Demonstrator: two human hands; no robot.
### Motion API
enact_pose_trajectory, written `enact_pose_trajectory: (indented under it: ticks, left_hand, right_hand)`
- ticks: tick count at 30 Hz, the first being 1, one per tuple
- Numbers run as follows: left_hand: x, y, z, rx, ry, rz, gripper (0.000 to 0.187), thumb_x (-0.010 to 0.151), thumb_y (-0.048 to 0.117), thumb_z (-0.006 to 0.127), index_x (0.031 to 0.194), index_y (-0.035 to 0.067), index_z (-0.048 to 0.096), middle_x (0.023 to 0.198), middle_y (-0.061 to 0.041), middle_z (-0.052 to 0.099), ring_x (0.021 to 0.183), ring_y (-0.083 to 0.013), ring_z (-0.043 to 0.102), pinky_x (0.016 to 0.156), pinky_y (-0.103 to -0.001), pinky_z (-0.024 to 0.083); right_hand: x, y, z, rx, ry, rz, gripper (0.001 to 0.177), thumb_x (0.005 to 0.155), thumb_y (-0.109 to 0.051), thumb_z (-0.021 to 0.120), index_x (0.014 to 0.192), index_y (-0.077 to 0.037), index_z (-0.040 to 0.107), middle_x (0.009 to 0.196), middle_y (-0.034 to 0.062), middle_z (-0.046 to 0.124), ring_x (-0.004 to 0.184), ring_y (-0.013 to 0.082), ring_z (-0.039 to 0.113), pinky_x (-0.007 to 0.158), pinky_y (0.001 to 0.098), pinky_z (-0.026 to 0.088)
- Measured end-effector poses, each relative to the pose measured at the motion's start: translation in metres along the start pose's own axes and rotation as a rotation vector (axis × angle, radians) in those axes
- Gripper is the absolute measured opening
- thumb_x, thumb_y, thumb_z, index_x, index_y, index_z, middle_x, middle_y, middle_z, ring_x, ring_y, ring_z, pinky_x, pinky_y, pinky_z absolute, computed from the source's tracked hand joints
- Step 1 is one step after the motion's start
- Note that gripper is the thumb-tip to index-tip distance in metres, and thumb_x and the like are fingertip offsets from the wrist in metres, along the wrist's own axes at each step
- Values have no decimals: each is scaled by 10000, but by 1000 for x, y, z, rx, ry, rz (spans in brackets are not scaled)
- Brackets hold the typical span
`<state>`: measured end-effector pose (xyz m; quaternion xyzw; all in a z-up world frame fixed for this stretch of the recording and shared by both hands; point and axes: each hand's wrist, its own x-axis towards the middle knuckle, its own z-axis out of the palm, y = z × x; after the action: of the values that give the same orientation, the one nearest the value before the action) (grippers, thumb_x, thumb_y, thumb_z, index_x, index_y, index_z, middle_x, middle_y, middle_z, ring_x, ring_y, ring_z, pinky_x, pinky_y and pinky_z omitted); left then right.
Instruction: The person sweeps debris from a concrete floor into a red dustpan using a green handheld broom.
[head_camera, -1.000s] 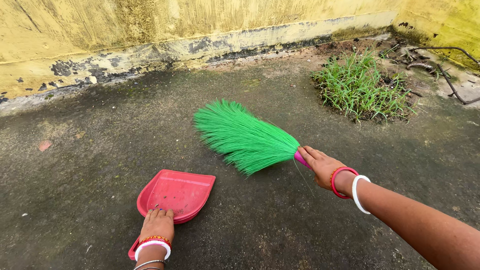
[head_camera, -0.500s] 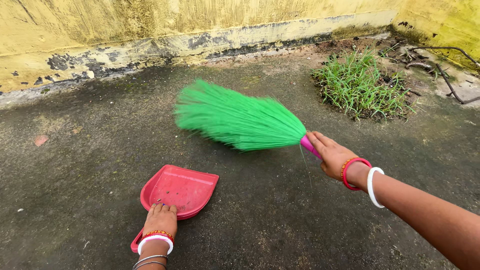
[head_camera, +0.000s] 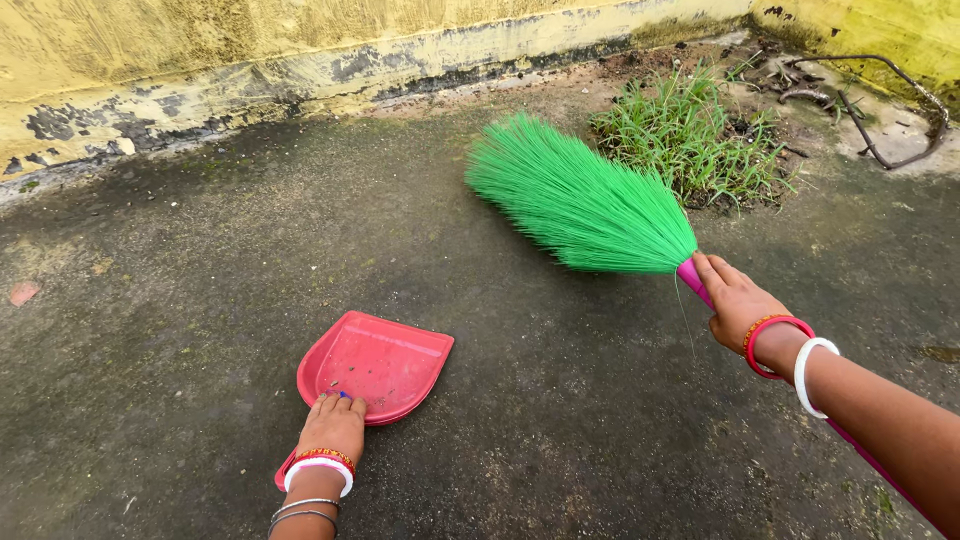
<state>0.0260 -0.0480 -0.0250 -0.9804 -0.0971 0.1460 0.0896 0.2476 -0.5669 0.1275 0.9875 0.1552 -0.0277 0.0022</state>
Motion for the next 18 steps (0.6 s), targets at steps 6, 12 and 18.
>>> enact_pose_trajectory:
  ticks: [6,12,18]
  left_hand:
    - [-2,4,1,77,-74,43,422,1048,180,381,1451,118,484,1508,-104,514,1486,-242,388,1273,-387,234]
    - [1,5,1,35,-103,16,427,1047,194,371,1457,124,470,1555,-106,451,1507,-260,330,1256,-401,217]
    - [-3,6,-3,45,-133,21,427,1057,194,367,1465,127,472,1561,-95,460,1518,-253,335,1272,-396,218]
  right_hand:
    - [-30,-11,33,8,-147,-109,957,786,57,620,1598,-210,190,1659,37,248,1497,269,351,1217,373,367]
    - [-35,-50,37,80,-162,-243,962,775,59,609,1594,-184,167,1642,87,233,1487,295,329,1205,382,347]
    - [-21,-69,34,-35,-129,-398,971,803,12,623,1637,-202,176,1635,133,220,1467,319,331,1184,397,351]
